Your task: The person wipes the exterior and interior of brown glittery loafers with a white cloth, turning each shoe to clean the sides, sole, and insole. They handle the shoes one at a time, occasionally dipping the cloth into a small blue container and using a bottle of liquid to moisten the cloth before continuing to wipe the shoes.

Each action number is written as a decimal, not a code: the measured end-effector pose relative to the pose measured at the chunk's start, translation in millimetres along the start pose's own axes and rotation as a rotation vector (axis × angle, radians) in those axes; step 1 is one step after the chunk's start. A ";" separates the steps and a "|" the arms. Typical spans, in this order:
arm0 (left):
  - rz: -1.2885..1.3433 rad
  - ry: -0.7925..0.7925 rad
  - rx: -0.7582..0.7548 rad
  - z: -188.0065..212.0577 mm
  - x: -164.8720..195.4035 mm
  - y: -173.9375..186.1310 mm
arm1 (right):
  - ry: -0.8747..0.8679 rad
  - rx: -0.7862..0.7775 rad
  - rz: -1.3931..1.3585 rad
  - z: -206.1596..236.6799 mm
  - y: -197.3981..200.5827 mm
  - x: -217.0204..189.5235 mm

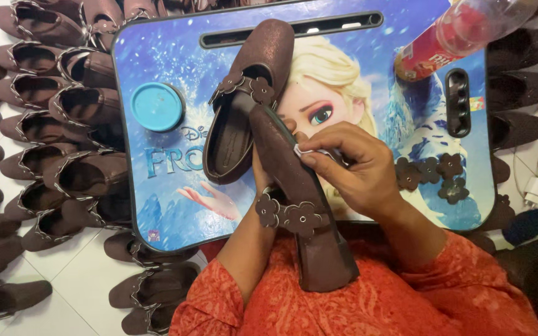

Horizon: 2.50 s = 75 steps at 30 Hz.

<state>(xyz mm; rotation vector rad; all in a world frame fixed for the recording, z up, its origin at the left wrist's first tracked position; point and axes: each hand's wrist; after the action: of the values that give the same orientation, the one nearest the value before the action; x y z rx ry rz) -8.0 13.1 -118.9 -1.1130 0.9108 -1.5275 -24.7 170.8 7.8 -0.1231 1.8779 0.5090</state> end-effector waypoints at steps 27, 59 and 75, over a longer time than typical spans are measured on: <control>-0.007 0.179 -0.224 27.9 7.6 -50.2 | 0.102 0.043 0.292 -17.3 -4.1 -14.2; 0.039 0.298 -0.016 17.7 2.3 -26.3 | -0.040 0.006 0.279 9.1 30.6 11.0; -0.007 0.260 -0.016 13.7 -4.1 -11.5 | 0.215 -0.076 0.182 73.7 18.2 5.0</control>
<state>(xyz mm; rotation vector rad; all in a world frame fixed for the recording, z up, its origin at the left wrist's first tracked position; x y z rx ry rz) 2.2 19.4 -105.0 -0.9425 1.0963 -1.7001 31.8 217.7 -12.0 -0.0592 2.0921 0.7156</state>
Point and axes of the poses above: each hand's wrist, its own z-axis away from the middle knuckle, its own y-axis out of the back of the hand, x = y × z, and after that the axes turned 1 degree about x, right-handed
